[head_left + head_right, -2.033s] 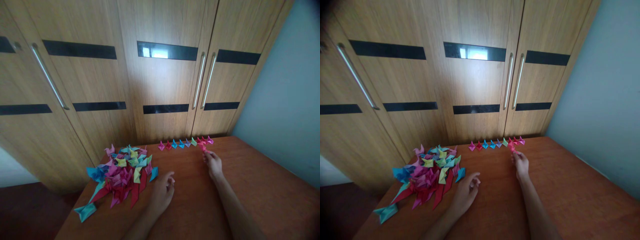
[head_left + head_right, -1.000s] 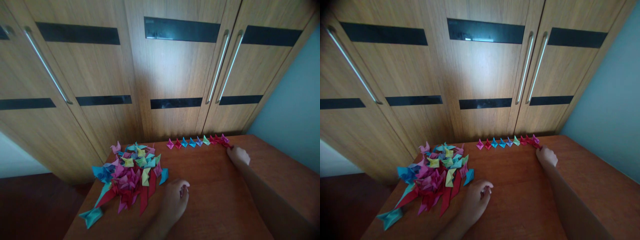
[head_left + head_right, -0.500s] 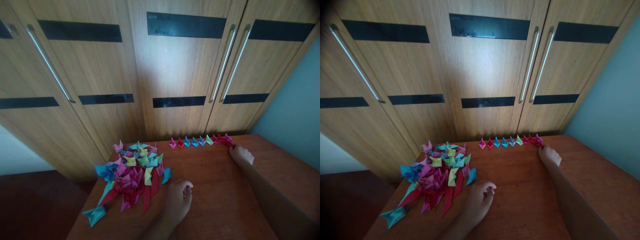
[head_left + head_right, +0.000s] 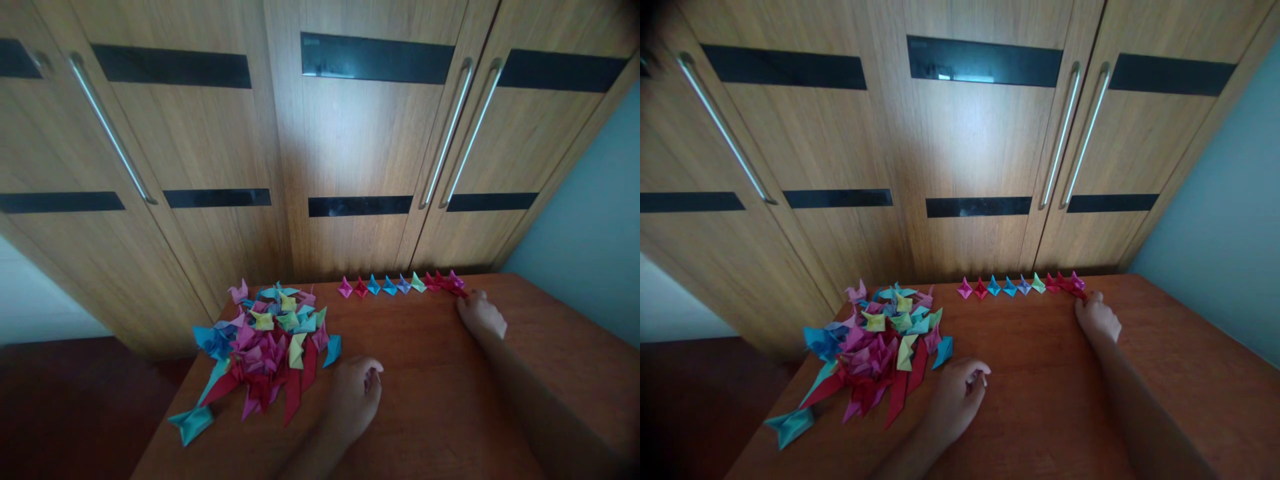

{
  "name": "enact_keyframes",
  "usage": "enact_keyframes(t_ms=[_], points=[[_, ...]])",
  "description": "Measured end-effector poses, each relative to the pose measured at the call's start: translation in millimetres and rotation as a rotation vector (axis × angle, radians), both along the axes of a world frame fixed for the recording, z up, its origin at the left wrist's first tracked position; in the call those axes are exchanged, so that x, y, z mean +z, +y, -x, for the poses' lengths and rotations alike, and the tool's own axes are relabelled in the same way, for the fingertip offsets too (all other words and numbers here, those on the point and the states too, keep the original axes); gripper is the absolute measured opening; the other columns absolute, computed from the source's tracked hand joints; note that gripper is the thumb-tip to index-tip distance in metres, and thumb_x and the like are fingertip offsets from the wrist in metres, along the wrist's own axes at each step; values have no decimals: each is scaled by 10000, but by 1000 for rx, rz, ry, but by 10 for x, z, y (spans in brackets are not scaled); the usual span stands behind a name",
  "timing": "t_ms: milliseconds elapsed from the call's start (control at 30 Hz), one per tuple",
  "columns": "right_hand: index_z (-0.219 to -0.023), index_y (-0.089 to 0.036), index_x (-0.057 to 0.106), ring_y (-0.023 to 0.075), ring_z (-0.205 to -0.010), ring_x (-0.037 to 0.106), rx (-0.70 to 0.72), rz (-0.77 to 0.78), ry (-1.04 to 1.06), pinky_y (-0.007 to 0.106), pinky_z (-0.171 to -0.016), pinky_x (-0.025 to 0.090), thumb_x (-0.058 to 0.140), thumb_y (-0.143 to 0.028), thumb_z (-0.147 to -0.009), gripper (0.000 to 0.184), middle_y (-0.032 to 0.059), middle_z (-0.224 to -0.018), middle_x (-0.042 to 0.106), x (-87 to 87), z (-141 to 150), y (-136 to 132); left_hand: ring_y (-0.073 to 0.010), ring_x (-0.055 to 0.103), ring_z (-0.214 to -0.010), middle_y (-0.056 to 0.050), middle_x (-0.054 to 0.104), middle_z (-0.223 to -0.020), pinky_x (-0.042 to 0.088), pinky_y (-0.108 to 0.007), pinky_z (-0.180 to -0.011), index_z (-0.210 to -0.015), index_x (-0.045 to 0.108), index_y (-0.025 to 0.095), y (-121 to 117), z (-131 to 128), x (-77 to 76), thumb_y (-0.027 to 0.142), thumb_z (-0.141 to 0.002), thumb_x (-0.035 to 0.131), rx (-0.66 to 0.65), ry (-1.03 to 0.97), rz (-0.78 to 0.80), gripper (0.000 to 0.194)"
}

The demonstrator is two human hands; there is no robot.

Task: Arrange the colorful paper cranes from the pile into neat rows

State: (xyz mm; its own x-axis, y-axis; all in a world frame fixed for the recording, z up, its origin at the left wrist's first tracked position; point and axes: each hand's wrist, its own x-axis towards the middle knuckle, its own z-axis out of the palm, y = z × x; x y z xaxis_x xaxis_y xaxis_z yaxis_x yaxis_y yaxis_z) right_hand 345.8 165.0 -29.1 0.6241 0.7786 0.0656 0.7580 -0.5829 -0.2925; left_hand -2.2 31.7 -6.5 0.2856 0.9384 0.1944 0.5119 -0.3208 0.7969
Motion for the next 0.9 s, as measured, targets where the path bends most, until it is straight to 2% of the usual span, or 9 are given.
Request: enact_keyframes(t_ms=[67,133,267,400,567,700,800,900], points=[[-1319,-124,373,362,-930,619,-38,-62,11,458,-737,478,348,-505,-846,607,234,-1022,622,2,60,-57,-150,576,-691,-20,652,-768,410,-244,-633,-872,659,199,-1,1,0,126,-784,440,2,-4,-5,248],[-1284,-137,421,346,-905,628,-65,-138,29,430,-729,483,373,-486,-843,564,213,-982,641,4,146,-124,-141,566,-654,-11,645,-739,409,-241,-622,-864,659,198,-2,0,-3,124,-780,444,1,-13,-12,242],[-1069,-192,592,306,-854,641,-36,-189,75,369,-692,483,400,-439,-843,386,158,-914,668,15,372,-248,-130,562,-633,-10,647,-740,417,-232,-612,-871,655,192,11,1,-21,100,-755,450,-11,-55,-22,253],[-941,-223,640,267,-816,648,124,-167,91,300,-640,455,442,-408,-829,293,107,-856,684,37,664,-333,-132,584,-674,-21,666,-790,449,-235,-641,-892,645,176,57,18,-56,98,-742,471,9,-156,6,242],[-862,-246,641,207,-732,647,329,-211,122,238,-562,397,472,-364,-812,213,51,-804,690,35,1036,-439,-150,619,-776,-34,681,-863,479,-259,-706,-907,633,174,108,95,-24,114,-765,485,157,-228,0,214],[-811,-243,620,194,-727,647,432,-304,203,228,-576,388,477,-345,-804,176,23,-773,691,-13,1117,-479,-160,606,-789,-27,661,-910,474,-290,-751,-941,627,202,103,274,154,115,-776,489,209,-9,-152,232],[-797,-230,609,197,-742,650,436,-383,300,235,-618,410,472,-344,-796,178,25,-781,695,-67,1053,-455,-207,568,-950,-44,635,-1024,439,-345,-862,-1016,612,226,79,436,303,126,-786,503,235,235,-302,273],[-794,-219,605,205,-738,652,451,-427,351,251,-653,427,463,-362,-788,201,32,-774,696,-118,993,-419,-255,511,-1045,-65,600,-1128,421,-382,-882,-1099,581,234,57,538,388,181,-784,551,238,482,-325,321]])
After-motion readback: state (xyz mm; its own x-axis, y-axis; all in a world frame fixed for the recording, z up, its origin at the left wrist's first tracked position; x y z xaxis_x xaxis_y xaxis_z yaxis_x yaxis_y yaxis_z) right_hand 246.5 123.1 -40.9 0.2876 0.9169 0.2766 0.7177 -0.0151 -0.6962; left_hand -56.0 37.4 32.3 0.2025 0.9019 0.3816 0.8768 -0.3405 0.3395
